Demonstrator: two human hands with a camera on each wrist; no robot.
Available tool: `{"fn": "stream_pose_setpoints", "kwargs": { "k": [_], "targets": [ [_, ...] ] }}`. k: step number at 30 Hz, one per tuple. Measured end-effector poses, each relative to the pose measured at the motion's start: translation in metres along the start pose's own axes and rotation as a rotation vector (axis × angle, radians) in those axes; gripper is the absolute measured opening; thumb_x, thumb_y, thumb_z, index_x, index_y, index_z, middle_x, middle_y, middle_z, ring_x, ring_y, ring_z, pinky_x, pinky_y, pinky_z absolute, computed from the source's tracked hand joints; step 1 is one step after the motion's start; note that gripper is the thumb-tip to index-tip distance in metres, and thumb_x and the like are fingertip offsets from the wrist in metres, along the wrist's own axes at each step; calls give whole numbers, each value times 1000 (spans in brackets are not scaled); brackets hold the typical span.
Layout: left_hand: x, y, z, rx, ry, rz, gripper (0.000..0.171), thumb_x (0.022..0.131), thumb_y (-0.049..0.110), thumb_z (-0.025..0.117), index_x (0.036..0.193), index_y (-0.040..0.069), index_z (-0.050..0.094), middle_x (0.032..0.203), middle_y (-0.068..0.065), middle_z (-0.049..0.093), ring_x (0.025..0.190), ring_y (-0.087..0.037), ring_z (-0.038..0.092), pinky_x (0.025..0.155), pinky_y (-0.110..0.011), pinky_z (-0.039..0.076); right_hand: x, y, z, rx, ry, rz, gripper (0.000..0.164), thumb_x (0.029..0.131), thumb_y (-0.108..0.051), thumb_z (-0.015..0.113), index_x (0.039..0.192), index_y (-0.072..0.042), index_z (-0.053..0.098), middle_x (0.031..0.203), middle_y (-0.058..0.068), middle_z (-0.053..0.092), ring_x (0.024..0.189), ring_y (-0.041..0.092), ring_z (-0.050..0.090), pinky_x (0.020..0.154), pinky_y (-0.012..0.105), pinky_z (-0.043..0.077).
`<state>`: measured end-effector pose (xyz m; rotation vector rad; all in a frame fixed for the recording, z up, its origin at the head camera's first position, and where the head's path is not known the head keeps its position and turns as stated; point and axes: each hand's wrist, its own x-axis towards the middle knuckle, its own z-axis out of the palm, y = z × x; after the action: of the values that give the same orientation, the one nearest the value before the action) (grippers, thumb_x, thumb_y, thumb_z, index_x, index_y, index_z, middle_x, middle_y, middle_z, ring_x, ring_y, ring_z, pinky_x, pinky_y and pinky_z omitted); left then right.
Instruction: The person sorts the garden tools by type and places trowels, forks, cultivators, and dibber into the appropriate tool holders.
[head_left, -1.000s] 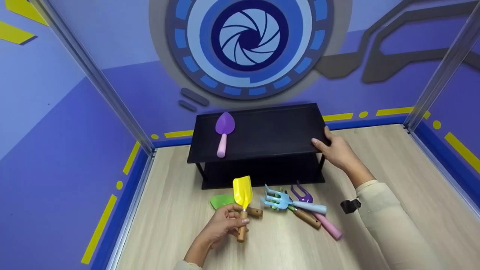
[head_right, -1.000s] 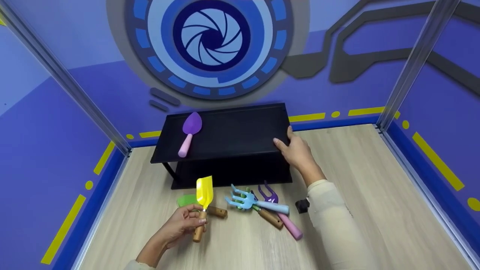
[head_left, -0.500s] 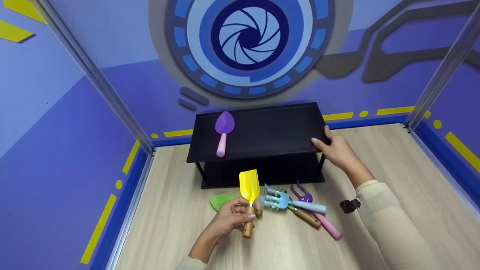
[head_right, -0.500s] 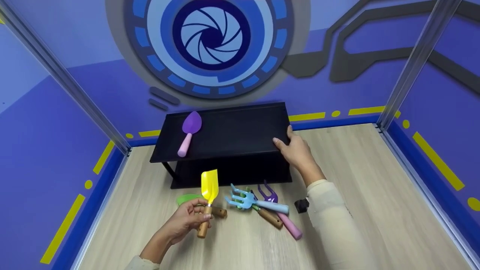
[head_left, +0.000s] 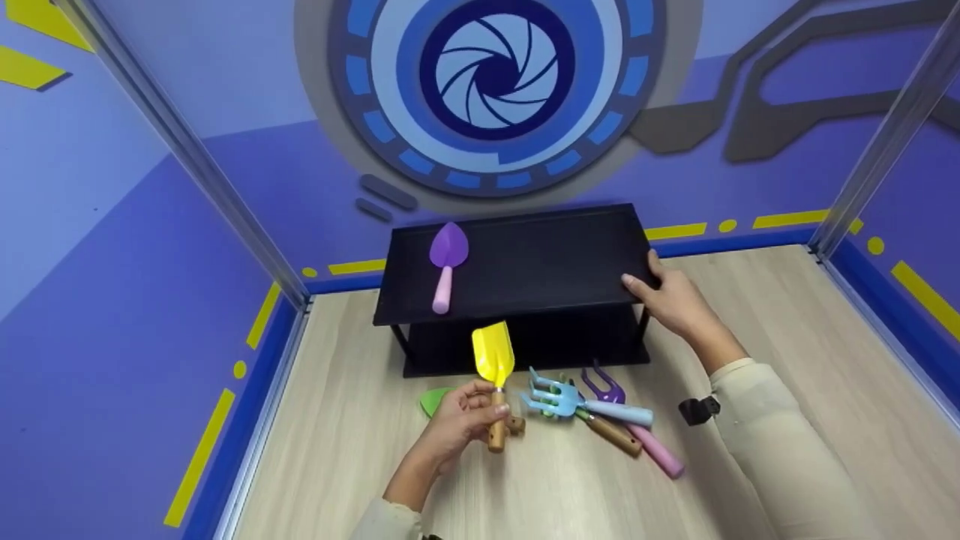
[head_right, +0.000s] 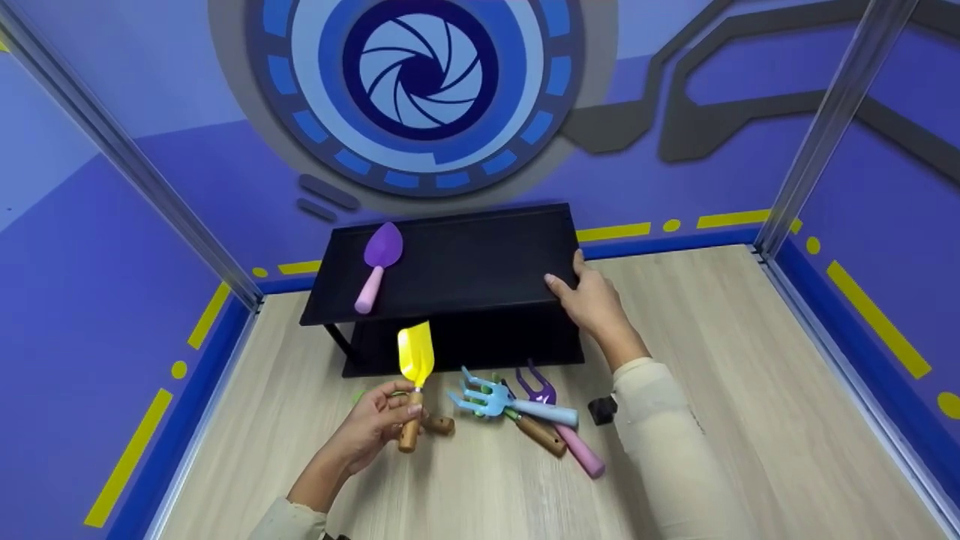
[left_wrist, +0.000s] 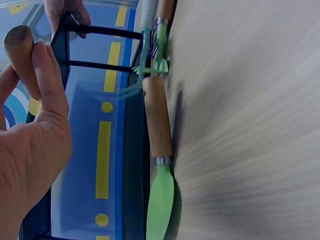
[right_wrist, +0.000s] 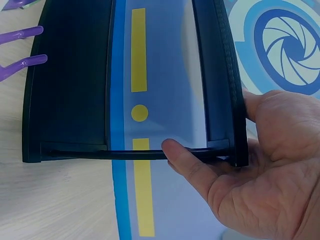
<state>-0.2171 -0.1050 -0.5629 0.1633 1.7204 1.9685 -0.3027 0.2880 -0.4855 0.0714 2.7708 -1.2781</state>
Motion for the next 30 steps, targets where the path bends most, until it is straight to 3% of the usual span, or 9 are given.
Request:
{"fn": "stream_pose_setpoints", "kwargs": {
  "k": [2,7,9,14,17,20,25,30],
  "targets": [
    [2,2,-3,6,26,4,44,97,14,78,132,-2,56,99,3,74,86,-10,74,65,-23,57,0,0,0,-5,-3,2,95,109,-63,46,169,-7,-3,175,31,14,159,50,32,122,61,43],
    [7,4,-10,11,56,2,48,97,15,78,135,-3,55,102,2,74,93,-13,75,69,-24,58,1,-1,0,-5,-6,1,96,108,-64,45,169,-7,-3,175,31,15,150,49,46,113,59,51],
    [8,4,-11,12,61,-1,47,97,15,78,134,-3,57,102,2,74,93,-13,74,69,-25,58,1,-2,0,-12,-10,2,96,108,-65,45,169,-7,-3,175,31,15,151,49,45,115,59,50],
    [11,7,-10,15,66,18,40,97,15,78,130,1,60,100,3,73,94,-12,73,71,-25,58,1,-2,0,-29,-16,-2,97,108,-66,45,169,-6,-3,176,30,12,160,50,27,125,63,37],
    [12,9,-9,22,55,32,40,98,16,78,130,1,60,100,4,74,96,-12,74,71,-24,57,0,-2,0,-23,-12,-3,97,108,-65,45,169,-7,-3,175,31,15,153,49,43,119,60,47],
    [13,11,-8,28,47,38,38,98,15,78,129,1,61,99,5,75,94,-11,74,68,-23,55,-1,-2,0,-18,-6,-3,96,109,-64,45,169,-7,-3,173,33,20,134,44,62,103,49,57],
    [9,12,-7,39,34,24,35,96,13,79,125,3,62,93,6,74,81,-7,66,62,-21,52,-1,-1,1,-22,-10,2,95,108,-64,44,169,-8,-3,171,35,24,120,38,69,90,35,57],
    [4,16,-5,60,-18,26,43,95,11,79,130,-3,59,94,5,71,80,-7,67,64,-23,54,-1,-1,2,-28,-9,2,96,108,-65,44,169,-8,-3,166,37,36,109,36,70,86,34,56]
  ]
}}
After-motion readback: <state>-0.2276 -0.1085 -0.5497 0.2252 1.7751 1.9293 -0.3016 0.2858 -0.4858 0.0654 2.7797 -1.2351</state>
